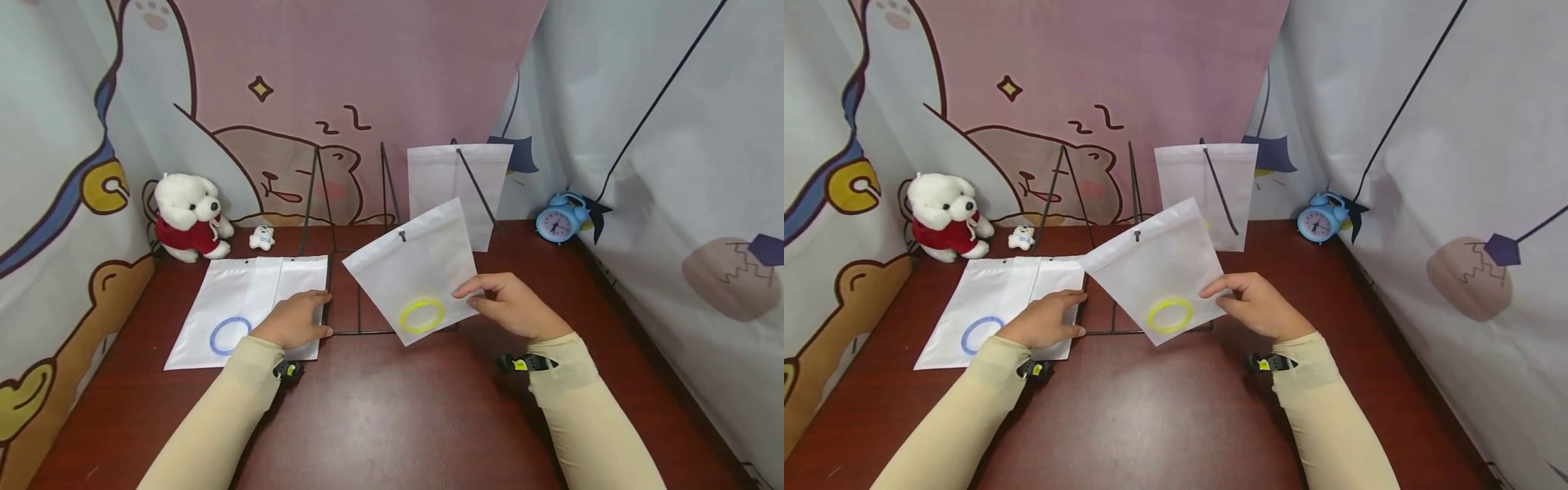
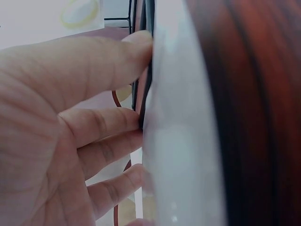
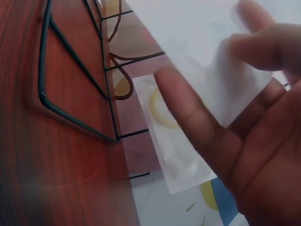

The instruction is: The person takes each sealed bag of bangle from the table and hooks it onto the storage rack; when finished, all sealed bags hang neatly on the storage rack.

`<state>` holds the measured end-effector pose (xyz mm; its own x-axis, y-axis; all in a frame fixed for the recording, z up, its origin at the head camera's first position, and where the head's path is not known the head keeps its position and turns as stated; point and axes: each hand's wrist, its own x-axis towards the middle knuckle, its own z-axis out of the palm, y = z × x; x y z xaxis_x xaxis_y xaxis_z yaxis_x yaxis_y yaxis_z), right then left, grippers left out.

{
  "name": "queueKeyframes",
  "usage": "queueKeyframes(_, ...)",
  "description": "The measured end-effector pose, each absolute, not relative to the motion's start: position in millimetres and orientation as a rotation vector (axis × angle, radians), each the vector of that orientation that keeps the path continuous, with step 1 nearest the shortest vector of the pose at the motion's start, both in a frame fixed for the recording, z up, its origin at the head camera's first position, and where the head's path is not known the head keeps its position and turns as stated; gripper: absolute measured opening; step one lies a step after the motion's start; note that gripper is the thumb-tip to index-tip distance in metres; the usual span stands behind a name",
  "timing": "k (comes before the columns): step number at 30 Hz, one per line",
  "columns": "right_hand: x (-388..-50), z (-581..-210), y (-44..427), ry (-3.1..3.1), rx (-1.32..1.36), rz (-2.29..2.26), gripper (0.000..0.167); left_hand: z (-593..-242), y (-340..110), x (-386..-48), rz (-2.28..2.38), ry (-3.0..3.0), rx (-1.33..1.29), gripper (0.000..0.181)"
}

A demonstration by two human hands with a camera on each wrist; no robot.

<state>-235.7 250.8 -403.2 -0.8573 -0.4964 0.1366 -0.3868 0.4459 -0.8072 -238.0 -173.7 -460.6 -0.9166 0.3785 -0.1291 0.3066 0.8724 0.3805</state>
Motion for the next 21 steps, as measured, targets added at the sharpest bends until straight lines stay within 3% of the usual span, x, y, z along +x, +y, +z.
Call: queueKeyframes(21,-235.6,-405.9,242.8,2.533,-0.579,-1.71,0.032,-460.7,-173.8,-238.2,0.516,2.842,0.514,0.075)
